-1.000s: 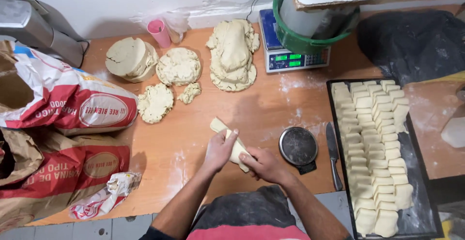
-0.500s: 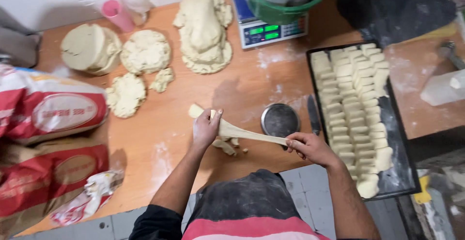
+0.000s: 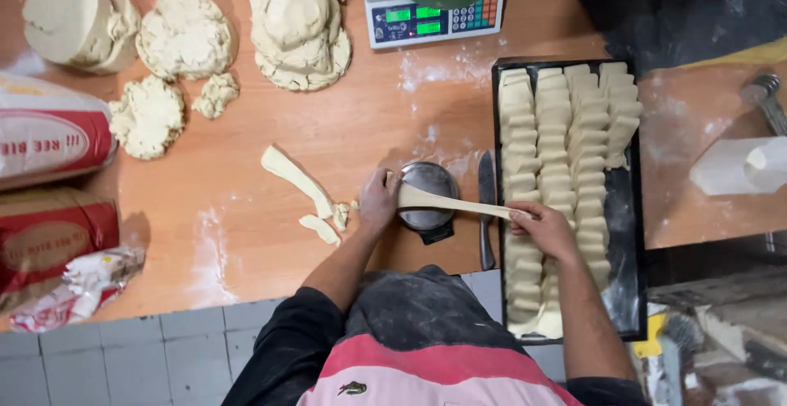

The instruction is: Weighing and shaping dough pieces into triangles for pastries on a workbench.

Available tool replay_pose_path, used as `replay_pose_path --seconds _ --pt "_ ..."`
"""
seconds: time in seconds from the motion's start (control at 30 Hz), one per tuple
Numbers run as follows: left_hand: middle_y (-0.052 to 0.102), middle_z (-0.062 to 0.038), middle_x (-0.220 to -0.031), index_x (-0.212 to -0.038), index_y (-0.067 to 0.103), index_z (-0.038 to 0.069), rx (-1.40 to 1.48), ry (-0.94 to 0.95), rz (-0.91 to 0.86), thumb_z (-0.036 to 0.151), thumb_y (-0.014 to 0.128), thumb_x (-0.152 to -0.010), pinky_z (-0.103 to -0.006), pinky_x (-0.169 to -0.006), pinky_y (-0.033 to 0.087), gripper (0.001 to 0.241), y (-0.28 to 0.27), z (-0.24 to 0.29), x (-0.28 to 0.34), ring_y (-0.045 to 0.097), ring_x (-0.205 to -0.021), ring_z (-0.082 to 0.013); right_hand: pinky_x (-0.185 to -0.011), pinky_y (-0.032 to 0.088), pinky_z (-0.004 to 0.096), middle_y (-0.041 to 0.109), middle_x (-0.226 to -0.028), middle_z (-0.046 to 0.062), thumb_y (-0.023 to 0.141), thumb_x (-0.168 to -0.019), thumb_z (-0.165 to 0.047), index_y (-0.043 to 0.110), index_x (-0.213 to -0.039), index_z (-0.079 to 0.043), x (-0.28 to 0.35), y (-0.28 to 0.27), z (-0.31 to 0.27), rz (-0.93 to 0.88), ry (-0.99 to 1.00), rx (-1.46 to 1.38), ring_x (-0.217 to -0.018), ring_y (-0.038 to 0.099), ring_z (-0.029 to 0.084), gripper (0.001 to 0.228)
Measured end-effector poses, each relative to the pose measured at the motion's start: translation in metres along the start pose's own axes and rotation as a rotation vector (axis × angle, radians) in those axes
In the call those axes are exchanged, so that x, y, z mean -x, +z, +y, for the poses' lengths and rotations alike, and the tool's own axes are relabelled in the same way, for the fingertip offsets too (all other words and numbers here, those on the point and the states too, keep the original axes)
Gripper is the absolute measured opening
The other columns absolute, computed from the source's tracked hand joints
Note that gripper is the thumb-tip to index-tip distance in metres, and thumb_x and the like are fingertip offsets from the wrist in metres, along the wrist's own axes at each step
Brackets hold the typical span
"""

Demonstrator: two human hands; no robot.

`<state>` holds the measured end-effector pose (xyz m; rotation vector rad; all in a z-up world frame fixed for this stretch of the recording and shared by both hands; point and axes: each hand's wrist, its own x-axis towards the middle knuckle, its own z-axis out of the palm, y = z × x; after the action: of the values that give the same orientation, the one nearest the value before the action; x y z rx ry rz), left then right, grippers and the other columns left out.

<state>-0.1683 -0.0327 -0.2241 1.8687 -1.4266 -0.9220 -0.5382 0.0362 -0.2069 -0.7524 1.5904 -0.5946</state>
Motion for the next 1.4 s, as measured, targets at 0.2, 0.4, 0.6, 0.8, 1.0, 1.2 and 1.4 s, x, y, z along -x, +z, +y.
replay_pose_path --seconds 0.2,0.4,0.6,0.8,1.0,1.2,1.4 --pt "0.066 -0.019 -0.107 -0.116 0.063 0.003 -0.245 0.292 0.085 0.030 0.072 -0.092 -0.0462 -0.077 0.054 0.037 -0.010 0.023 0.016 0.065 -0.093 -0.0361 -0.069 0.056 0.032 0.077 -0.088 0.015 0.082 -0.087 -0.024 0.077 -0.126 -0.015 -0.003 0.025 -0.052 -0.084 -0.051 0.482 -0.072 0.066 0.018 0.040" --pt "0.064 -0.011 -0.113 -0.125 0.065 0.008 -0.300 0.852 -0.291 0.014 0.063 -0.093 -0.0404 -0.083 0.054 0.033 0.073 0.053 0.036 0.066 -0.100 -0.0291 -0.077 0.059 0.032 0.081 -0.100 0.006 0.082 -0.082 -0.031 0.077 -0.120 -0.017 0.005 0.038 -0.088 -0.115 -0.196 0.606 -0.081 0.075 0.016 0.041" --pt "0.064 -0.010 -0.098 -0.101 0.070 0.008 -0.411 0.799 -0.361 0.023 0.067 -0.082 -0.0406 -0.078 0.055 0.025 0.113 0.055 0.026 0.066 -0.098 -0.0301 -0.081 0.058 0.034 0.080 -0.102 0.010 0.082 -0.083 -0.034 0.079 -0.115 -0.016 -0.005 0.032 -0.062 -0.030 -0.346 0.621 -0.087 0.074 0.016 0.036" --pt "0.066 -0.010 -0.087 -0.081 0.071 0.010 -0.510 0.735 -0.455 0.035 0.070 -0.087 -0.0442 -0.070 0.056 0.025 0.107 0.069 0.031 0.066 -0.093 -0.0300 -0.072 0.062 0.034 0.082 -0.089 0.007 0.078 -0.084 -0.033 0.084 -0.102 -0.007 0.030 0.011 -0.114 -0.728 -0.003 0.463 -0.074 0.075 0.016 0.032" --pt "0.068 -0.012 -0.092 -0.088 0.068 0.010 -0.385 0.685 -0.328 0.025 0.067 -0.088 -0.0466 -0.073 0.057 0.015 0.099 0.094 0.036 0.069 -0.090 -0.0325 -0.062 0.056 0.031 0.073 -0.075 0.004 0.066 -0.093 -0.048 0.076 -0.084 -0.005 0.007 -0.004 -0.071 -0.517 -0.049 0.522 -0.063 0.065 0.011 0.044" --pt "0.071 -0.017 -0.092 -0.105 0.063 0.009 -0.318 0.380 -0.534 0.031 0.064 -0.096 -0.0537 -0.074 0.054 0.024 0.089 0.104 0.040 0.069 -0.088 -0.0394 -0.067 0.055 0.035 0.075 -0.078 0.016 0.074 -0.090 -0.051 0.076 -0.092 -0.002 0.003 0.025 -0.055 -0.157 -0.015 0.678 -0.068 0.069 0.021 0.050" --pt "0.072 -0.014 -0.089 -0.090 0.071 0.013 -0.355 0.526 -0.468 0.042 0.070 -0.090 -0.0505 -0.073 0.056 0.029 0.087 0.089 0.039 0.071 -0.086 -0.0360 -0.083 0.057 0.039 0.074 -0.093 0.011 0.079 -0.079 -0.029 0.068 -0.128 -0.017 0.015 0.055 -0.055 -0.048 -0.247 0.626 -0.092 0.074 0.029 0.052"
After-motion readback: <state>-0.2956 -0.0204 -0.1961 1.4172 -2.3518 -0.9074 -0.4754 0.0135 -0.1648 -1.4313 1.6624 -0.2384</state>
